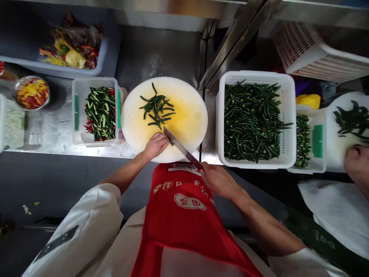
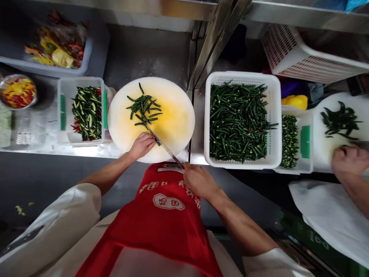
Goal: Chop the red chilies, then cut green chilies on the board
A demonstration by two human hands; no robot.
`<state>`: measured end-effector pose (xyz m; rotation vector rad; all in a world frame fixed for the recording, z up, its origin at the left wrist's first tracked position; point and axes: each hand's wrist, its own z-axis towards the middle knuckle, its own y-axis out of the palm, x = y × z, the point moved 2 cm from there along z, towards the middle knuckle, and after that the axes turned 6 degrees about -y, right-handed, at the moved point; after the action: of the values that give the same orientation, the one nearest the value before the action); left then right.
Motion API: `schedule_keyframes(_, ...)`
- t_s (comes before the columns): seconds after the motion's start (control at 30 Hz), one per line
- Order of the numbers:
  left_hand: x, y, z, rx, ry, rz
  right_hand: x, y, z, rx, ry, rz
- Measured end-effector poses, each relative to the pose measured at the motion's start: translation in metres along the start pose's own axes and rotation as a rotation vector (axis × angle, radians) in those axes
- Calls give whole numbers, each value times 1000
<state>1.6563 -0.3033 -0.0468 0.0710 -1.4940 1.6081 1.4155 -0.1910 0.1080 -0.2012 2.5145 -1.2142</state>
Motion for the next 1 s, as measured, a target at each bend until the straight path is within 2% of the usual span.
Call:
schedule_keyframes(0.13, 4, 5, 16, -12, 181, -30, -18, 10, -16, -11, 150, 60)
schedule_keyframes(0.27, 7, 9, 24, -46, 250, -48, -28, 22, -23, -19, 236, 97)
schedule_keyframes(0.5, 2, 6, 23, -109, 301, -80, -42, 62, 16, 25, 355, 198)
schedule_keyframes(0.6, -6, 2, 18, -127, 333, -77, -50, 63, 18, 68, 329, 181)
schedule_keyframes(0.7, -15, -3, 9, -110, 312, -61, -56, 52, 4, 72, 283, 149)
schedule_keyframes(0.83, -15, -4, 2, -92, 254, -40, -48, 43, -9, 56, 219, 153)
schedule_keyframes(0.9, -13, -3, 1, -96, 225, -33, -42, 46, 0, 51, 176, 151)
schedule_keyframes(1.0, -13, -6, -5, -100, 183, -39, -39, 56, 28, 49, 163, 129)
